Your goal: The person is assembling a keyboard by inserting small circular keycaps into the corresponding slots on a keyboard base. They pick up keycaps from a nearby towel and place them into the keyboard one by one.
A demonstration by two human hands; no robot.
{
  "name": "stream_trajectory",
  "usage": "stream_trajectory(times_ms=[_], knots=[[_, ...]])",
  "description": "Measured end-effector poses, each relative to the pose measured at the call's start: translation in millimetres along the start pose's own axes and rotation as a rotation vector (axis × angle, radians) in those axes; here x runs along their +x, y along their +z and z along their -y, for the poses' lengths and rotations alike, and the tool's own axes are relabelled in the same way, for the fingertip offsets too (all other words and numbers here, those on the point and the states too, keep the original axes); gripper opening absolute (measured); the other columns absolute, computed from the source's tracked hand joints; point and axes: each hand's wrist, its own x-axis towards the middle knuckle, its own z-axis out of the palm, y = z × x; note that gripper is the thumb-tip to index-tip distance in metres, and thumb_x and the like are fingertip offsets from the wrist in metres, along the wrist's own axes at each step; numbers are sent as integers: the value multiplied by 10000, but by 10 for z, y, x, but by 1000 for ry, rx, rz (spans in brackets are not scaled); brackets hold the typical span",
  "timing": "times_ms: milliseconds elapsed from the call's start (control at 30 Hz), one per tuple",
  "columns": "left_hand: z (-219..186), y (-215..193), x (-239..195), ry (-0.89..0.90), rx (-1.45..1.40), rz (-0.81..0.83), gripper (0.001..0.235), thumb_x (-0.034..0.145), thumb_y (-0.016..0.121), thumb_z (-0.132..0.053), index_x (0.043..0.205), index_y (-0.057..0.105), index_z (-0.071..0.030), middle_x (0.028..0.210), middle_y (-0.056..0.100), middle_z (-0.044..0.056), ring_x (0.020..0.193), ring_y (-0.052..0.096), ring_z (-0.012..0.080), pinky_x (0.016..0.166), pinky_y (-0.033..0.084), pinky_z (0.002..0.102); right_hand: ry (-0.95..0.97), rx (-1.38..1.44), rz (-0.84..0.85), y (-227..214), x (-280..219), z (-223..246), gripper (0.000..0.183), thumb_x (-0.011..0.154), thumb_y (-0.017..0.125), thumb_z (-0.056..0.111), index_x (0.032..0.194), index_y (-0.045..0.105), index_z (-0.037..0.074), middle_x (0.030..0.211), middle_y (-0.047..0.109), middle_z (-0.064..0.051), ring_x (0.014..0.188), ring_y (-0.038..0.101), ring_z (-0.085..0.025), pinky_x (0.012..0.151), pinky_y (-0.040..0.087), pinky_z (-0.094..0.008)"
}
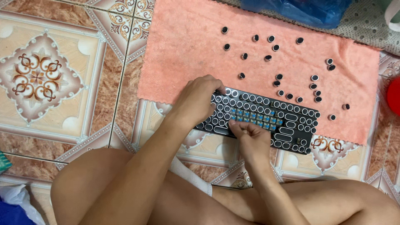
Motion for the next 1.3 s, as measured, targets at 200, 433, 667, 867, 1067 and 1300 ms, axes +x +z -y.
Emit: stream_trajectory(times_ms=[200, 433, 667, 867, 1067, 1300], knots=[[-81, 115, -1, -29, 94, 25, 632, 686, 1067, -195, 1264, 811, -204, 1356, 660, 82, 1454, 586, 391, 1219, 428, 534, -147, -31, -126, 60, 5, -215, 178, 981, 946, 242, 1030, 927, 72, 531, 583, 1, 542, 531, -107, 580, 405, -278], [-41, 348, 25, -34, 133, 7, 720, 637, 1106, -287, 1278, 782, -233, 1417, 543, 87, 1514, 488, 406, 1246, 382, 530, -177, -115, -201, 245, -150, -256, 228, 1062, 867, 278, 1019, 868, 54, 608, 702, -73, 598, 627, -190, 620, 466, -363], [-73, 385, 5, -5, 146, -32, 754, 611, 1109, -290, 1284, 776, -227, 1423, 531, 118, 1495, 481, 427, 1240, 378, 549, -205, -356, -288, 315, -211, -170, 266, 1086, 792, 361, 927, 817, 148, 619, 744, -61, 701, 782, -351, 687, 563, -474], [-10, 152, 44, -30, 84, -10, 679, 686, 1050, -134, 1309, 792, -220, 1393, 599, 115, 1462, 568, 441, 1218, 429, 587, -180, -239, -331, 445, -149, -309, 245, 1084, 799, 323, 903, 786, 158, 611, 721, -53, 698, 771, -318, 703, 549, -452], [-32, 101, 19, -79, 107, 9, 723, 677, 1063, -173, 1344, 791, -236, 1408, 596, 117, 1492, 548, 443, 1236, 420, 568, -150, 49, -327, 436, -6, -386, 172, 1004, 888, 197, 938, 798, 66, 545, 603, -13, 563, 611, -193, 620, 468, -338], [-124, 260, 15, -83, 208, 35, 789, 633, 1100, -342, 1345, 768, -264, 1478, 547, 111, 1553, 466, 447, 1269, 371, 625, -140, 188, -412, 702, 180, -647, 211, 1011, 870, 152, 880, 743, 45, 515, 528, 18, 514, 503, -133, 547, 355, -307]])
